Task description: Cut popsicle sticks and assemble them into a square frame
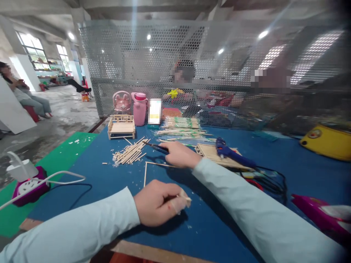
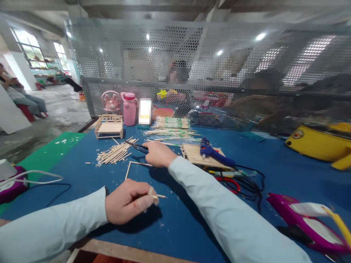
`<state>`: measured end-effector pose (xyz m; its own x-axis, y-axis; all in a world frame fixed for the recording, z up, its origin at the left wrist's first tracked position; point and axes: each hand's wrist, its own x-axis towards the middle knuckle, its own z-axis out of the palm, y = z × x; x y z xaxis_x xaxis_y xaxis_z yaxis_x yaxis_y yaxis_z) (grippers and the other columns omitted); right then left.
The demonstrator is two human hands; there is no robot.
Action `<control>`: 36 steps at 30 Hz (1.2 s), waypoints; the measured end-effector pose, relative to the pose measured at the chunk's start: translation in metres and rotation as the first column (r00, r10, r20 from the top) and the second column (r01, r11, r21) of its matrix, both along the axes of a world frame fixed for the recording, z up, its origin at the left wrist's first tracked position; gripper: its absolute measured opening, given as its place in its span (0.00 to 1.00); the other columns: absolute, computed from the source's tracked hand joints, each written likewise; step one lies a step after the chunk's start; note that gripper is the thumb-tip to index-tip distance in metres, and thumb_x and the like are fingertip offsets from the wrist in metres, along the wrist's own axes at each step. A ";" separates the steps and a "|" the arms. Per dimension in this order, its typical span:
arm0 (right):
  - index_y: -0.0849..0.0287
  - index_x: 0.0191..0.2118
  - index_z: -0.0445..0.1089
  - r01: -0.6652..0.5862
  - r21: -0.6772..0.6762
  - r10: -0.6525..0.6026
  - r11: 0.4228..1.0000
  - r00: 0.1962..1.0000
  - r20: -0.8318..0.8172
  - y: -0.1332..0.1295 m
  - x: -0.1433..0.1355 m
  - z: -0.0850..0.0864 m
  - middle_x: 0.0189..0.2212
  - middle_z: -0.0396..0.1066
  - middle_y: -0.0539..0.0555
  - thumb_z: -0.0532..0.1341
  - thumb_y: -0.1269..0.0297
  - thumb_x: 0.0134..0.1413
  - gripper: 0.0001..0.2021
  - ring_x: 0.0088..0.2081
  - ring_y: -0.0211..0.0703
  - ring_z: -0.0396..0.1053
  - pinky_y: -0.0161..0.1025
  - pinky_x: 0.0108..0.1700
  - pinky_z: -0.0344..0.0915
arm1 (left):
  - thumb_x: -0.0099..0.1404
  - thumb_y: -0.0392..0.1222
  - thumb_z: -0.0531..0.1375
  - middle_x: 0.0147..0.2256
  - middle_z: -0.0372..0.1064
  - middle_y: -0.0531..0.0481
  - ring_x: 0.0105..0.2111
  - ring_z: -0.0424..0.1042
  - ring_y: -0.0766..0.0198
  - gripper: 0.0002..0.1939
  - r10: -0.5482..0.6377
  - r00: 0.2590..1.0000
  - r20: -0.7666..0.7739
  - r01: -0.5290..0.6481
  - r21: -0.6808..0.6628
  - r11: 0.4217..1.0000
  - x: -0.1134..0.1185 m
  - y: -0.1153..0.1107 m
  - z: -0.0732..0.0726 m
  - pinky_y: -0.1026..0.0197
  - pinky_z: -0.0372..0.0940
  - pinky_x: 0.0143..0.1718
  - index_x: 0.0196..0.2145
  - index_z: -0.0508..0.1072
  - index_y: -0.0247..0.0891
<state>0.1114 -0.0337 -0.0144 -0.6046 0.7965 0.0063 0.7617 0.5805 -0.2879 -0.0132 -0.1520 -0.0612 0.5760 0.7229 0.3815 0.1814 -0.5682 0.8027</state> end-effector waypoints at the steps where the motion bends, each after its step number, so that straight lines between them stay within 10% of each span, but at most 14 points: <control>1: 0.59 0.41 0.70 -0.009 0.041 0.006 0.999 0.997 0.074 0.007 -0.013 -0.002 0.37 0.73 0.58 0.53 0.74 0.39 0.19 0.37 0.46 0.68 0.36 0.34 0.59 | 0.64 0.40 0.49 0.27 0.70 0.48 0.26 0.66 0.68 0.13 -0.013 1.000 -0.026 0.013 0.018 1.000 0.000 0.000 -0.001 0.69 0.59 0.30 0.31 0.71 0.33; 7: 0.61 0.56 0.59 -0.047 0.205 -0.018 0.978 0.952 0.305 0.036 -0.063 -0.019 0.47 0.64 0.67 0.55 0.67 0.42 0.30 0.48 0.60 0.63 0.50 0.44 0.59 | 0.63 0.42 0.49 0.32 0.74 0.47 0.32 0.72 0.65 0.13 -0.028 0.990 -0.135 0.037 0.066 0.997 -0.003 0.004 -0.006 0.69 0.61 0.34 0.33 0.72 0.37; 17: 0.62 0.60 0.52 0.000 0.238 -0.067 0.971 0.960 0.274 0.031 -0.050 -0.012 0.51 0.59 0.68 0.55 0.66 0.44 0.33 0.54 0.61 0.56 0.57 0.52 0.51 | 0.64 0.42 0.49 0.31 0.73 0.47 0.31 0.71 0.66 0.12 -0.016 0.983 -0.182 0.040 0.131 0.991 -0.002 0.004 -0.005 0.69 0.60 0.32 0.31 0.71 0.37; 25: 0.59 0.47 0.63 0.295 0.190 -0.302 0.936 0.953 0.010 -0.058 0.035 0.002 0.39 0.72 0.61 0.49 0.48 0.54 0.23 0.39 0.53 0.70 0.44 0.37 0.63 | 0.62 0.37 0.49 0.24 0.66 0.51 0.24 0.62 0.69 0.11 0.017 0.970 -0.242 0.027 0.180 0.983 -0.003 0.003 -0.004 0.68 0.55 0.27 0.27 0.68 0.37; 31: 0.56 0.48 0.64 0.484 0.285 -0.493 0.828 0.869 -0.042 -0.151 0.124 -0.042 0.42 0.73 0.60 0.53 0.46 0.49 0.25 0.39 0.55 0.72 0.47 0.37 0.67 | 0.63 0.38 0.49 0.30 0.66 0.46 0.33 0.63 0.63 0.13 -0.013 0.974 -0.227 0.073 0.254 0.964 0.002 -0.002 -0.001 0.62 0.57 0.37 0.33 0.73 0.36; 36: 0.57 0.49 0.65 0.545 0.434 -0.565 0.717 0.819 -0.095 -0.155 0.147 -0.062 0.42 0.72 0.59 0.52 0.44 0.50 0.26 0.41 0.54 0.71 0.45 0.36 0.68 | 0.64 0.42 0.52 0.32 0.66 0.47 0.35 0.62 0.63 0.13 -0.024 0.969 -0.247 0.089 0.255 0.963 0.007 -0.009 -0.003 0.59 0.55 0.39 0.39 0.75 0.42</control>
